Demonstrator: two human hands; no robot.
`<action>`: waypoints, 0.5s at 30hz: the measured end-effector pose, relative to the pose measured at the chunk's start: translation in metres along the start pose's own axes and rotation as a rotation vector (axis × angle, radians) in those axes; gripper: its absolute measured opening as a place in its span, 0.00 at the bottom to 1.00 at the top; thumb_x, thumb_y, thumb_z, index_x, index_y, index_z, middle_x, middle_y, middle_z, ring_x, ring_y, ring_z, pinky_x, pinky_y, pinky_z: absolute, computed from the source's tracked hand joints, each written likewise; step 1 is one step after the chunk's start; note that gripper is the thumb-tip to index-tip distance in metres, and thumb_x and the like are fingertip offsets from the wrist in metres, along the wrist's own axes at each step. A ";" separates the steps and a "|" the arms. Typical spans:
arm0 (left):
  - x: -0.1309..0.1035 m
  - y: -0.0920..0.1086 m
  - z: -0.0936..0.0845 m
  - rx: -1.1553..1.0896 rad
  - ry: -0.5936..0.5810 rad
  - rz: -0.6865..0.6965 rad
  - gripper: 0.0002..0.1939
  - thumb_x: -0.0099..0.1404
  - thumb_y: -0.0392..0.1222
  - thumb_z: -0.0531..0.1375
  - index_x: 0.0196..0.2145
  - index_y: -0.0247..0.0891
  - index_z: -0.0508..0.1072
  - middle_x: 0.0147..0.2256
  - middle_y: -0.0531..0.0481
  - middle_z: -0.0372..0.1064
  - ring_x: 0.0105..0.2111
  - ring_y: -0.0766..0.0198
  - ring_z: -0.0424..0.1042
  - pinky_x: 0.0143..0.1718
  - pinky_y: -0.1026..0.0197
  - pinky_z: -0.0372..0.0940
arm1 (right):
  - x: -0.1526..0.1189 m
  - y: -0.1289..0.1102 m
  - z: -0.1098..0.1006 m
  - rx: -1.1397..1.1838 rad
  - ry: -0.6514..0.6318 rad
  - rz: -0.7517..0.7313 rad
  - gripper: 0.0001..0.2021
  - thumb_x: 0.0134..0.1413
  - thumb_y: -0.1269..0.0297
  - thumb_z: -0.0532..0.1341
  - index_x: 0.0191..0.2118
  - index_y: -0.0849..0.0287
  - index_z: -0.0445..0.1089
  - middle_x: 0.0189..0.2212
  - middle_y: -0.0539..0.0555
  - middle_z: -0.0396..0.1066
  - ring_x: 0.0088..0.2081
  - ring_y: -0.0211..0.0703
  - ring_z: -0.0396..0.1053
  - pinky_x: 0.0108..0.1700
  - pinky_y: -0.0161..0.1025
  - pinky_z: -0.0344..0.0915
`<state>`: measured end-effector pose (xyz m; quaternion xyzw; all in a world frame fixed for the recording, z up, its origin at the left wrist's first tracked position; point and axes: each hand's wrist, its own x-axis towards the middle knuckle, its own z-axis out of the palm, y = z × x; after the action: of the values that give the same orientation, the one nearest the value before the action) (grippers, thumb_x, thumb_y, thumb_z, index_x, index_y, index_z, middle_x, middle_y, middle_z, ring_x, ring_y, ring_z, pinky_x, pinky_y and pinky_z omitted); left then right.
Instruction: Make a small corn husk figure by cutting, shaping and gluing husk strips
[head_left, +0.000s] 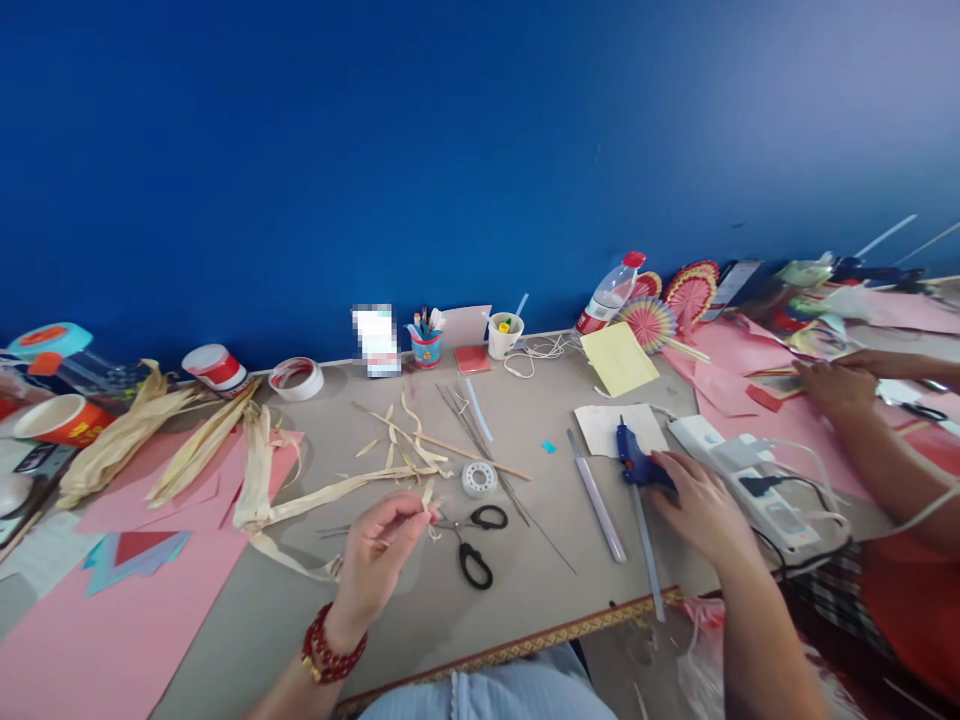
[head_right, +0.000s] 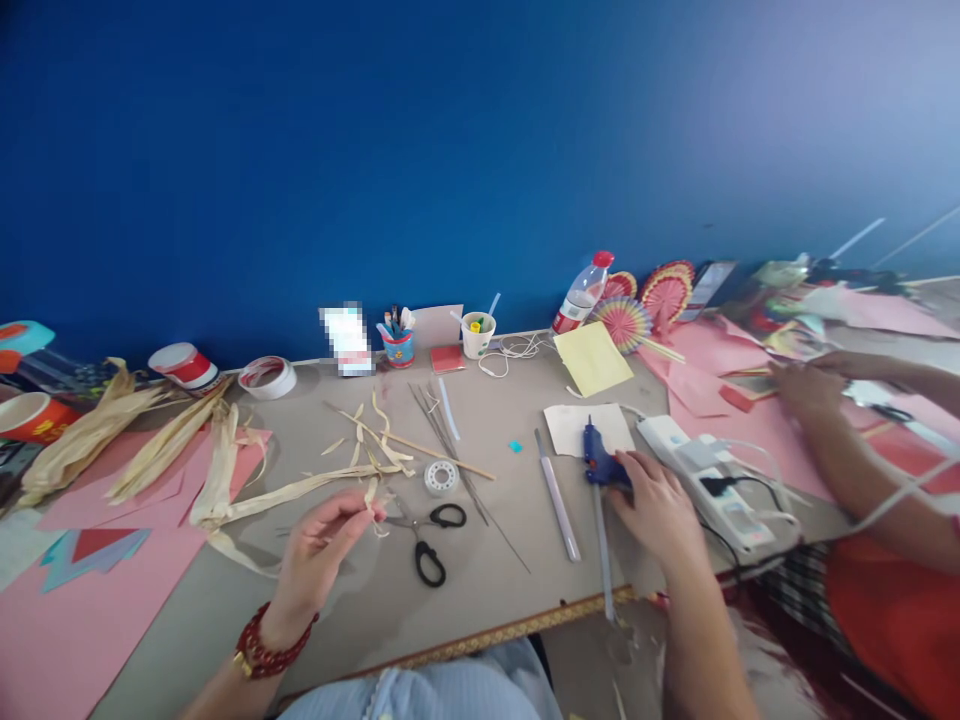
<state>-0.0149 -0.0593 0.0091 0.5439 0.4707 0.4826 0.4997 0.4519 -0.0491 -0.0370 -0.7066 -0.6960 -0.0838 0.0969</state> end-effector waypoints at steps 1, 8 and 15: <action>0.000 0.000 0.000 0.004 0.002 -0.002 0.08 0.66 0.43 0.61 0.32 0.37 0.77 0.34 0.47 0.74 0.39 0.59 0.72 0.44 0.62 0.67 | 0.002 0.005 0.003 0.004 -0.013 -0.026 0.23 0.56 0.62 0.52 0.56 0.62 0.66 0.55 0.66 0.68 0.54 0.63 0.68 0.54 0.57 0.65; 0.002 0.000 -0.001 -0.008 0.017 0.011 0.09 0.66 0.43 0.61 0.31 0.38 0.77 0.34 0.47 0.74 0.38 0.60 0.72 0.44 0.61 0.67 | 0.020 0.023 0.001 0.148 -0.108 -0.132 0.19 0.53 0.61 0.57 0.50 0.60 0.70 0.51 0.64 0.71 0.50 0.59 0.71 0.53 0.52 0.67; 0.003 0.004 -0.001 -0.011 0.029 0.037 0.10 0.65 0.43 0.61 0.30 0.37 0.78 0.32 0.47 0.74 0.37 0.59 0.72 0.43 0.60 0.68 | 0.016 0.033 -0.001 0.266 -0.128 -0.024 0.23 0.56 0.54 0.57 0.55 0.59 0.65 0.40 0.63 0.76 0.38 0.57 0.75 0.40 0.49 0.71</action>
<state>-0.0156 -0.0566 0.0128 0.5428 0.4651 0.5020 0.4869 0.4849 -0.0343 -0.0331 -0.6829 -0.7141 0.0535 0.1442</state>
